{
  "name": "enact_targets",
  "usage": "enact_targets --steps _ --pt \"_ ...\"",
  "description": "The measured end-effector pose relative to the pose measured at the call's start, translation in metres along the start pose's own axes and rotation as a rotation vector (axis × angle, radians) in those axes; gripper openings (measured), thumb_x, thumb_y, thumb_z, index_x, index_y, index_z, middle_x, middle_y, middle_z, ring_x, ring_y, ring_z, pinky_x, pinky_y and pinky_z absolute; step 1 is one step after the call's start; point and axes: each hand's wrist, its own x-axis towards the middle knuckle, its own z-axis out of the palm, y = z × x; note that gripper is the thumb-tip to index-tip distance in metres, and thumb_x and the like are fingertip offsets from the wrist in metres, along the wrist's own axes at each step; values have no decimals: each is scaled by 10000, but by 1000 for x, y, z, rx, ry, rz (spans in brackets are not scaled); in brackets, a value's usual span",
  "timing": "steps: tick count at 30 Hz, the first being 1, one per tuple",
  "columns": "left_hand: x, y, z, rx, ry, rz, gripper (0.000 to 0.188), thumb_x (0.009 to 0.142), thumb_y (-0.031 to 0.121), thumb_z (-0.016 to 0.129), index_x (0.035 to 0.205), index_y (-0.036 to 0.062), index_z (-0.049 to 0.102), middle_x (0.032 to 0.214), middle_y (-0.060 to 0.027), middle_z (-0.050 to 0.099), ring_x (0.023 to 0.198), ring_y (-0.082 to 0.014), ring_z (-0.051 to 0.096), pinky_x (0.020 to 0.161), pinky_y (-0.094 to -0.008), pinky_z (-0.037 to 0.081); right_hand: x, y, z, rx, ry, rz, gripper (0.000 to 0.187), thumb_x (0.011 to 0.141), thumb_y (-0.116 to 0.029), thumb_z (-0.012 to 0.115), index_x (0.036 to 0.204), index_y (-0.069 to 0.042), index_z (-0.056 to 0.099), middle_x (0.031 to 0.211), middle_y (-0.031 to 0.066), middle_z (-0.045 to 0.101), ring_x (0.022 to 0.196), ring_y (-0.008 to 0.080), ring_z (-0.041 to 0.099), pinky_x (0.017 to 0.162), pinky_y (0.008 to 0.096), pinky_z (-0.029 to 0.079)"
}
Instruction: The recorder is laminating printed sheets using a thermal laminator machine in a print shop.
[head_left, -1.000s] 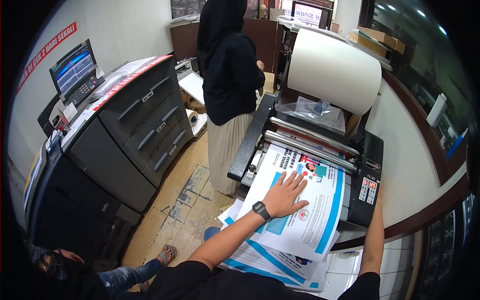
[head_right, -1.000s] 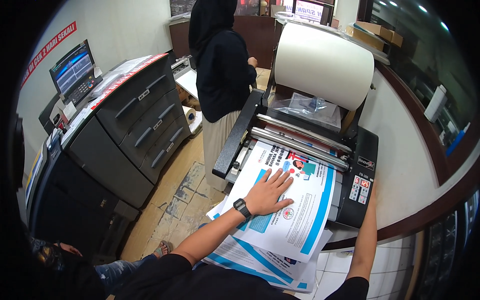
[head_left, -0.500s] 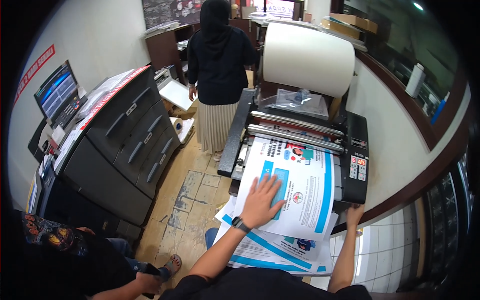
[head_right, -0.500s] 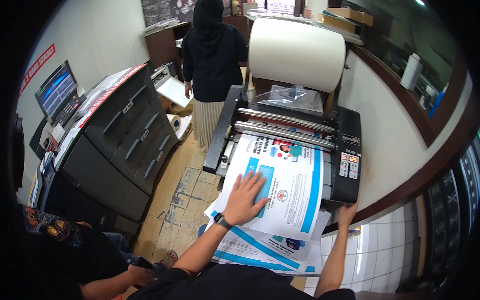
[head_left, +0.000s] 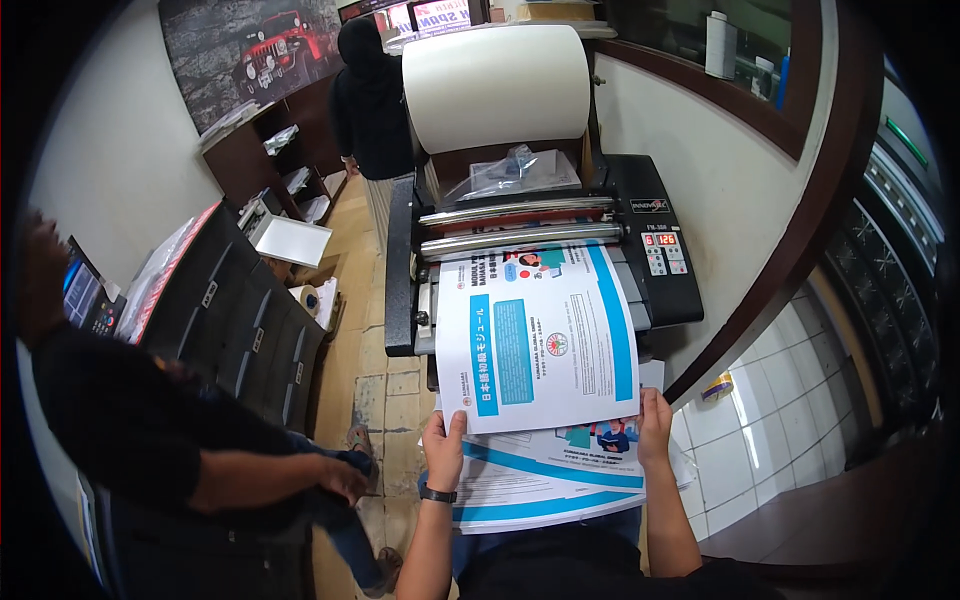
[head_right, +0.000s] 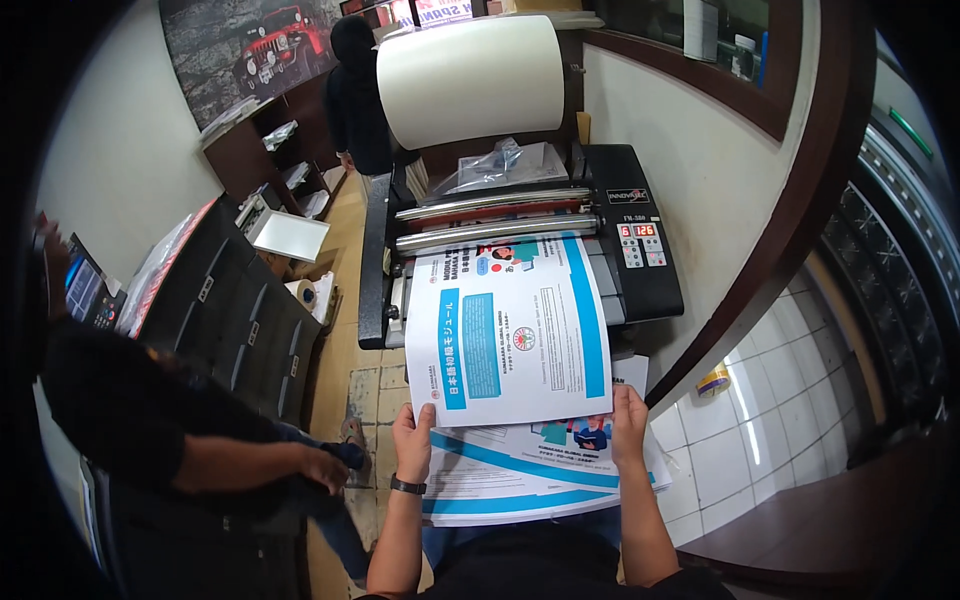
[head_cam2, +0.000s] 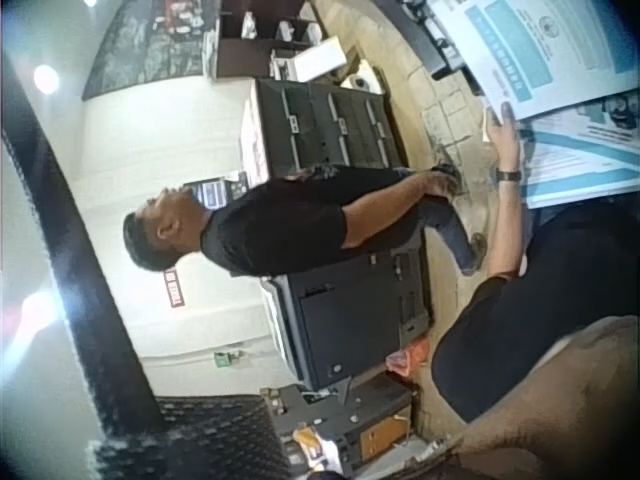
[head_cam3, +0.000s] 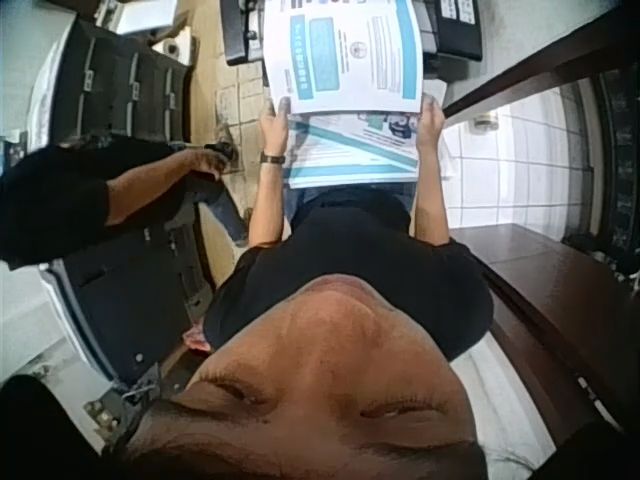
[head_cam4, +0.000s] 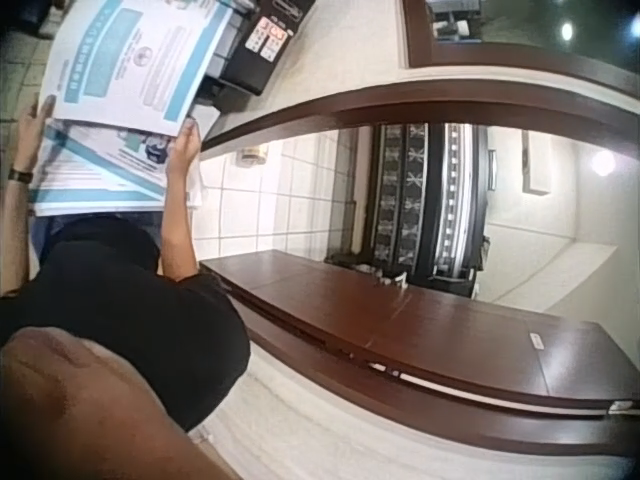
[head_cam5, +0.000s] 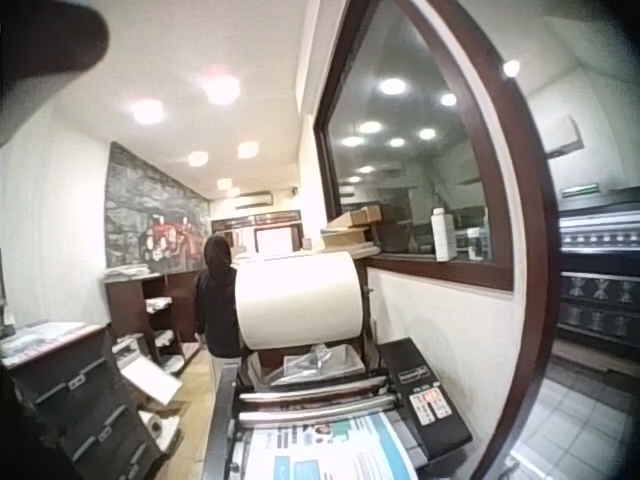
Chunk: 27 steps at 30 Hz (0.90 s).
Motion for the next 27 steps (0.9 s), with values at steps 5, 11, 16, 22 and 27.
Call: enact_targets --steps 5,11,16,22,27 --pt "9 -16 -1 -88 -9 30 257 1023 256 657 1031 1 630 969 -11 678 836 -60 563 760 -231 470 -1 22 -2 -88 -24 -88 217 1043 -203 608 940 -13 593 719 31 628 591 75 591 565 221 492" --pt "13 -37 -2 -276 -41 -68 210 1023 235 653 1039 29 615 922 -29 677 809 -99 619 770 -256 512 6 36 -4 -121 -41 -25 227 1047 -220 603 923 -32 575 710 19 607 591 66 566 555 213 475" --pt "3 -74 -18 -469 -22 -207 153 1004 195 675 979 67 595 867 -34 664 775 -119 635 734 -284 545 6 48 -6 -135 -36 -38 238 1045 -239 606 916 -42 573 724 17 606 607 66 566 550 210 469" --pt "9 -84 -17 -398 86 -249 145 998 150 657 1067 25 631 970 -62 698 839 -140 665 807 -300 559 3 79 -22 -323 5 -66 198 1039 -178 600 953 0 618 768 33 641 621 81 571 568 218 470" --pt "8 -73 -3 -263 113 -239 206 1013 154 618 1119 -16 665 975 -63 718 844 -134 668 788 -272 519 5 82 -21 -350 -56 -23 150 1001 -103 611 950 33 647 766 31 649 621 74 555 568 250 461"
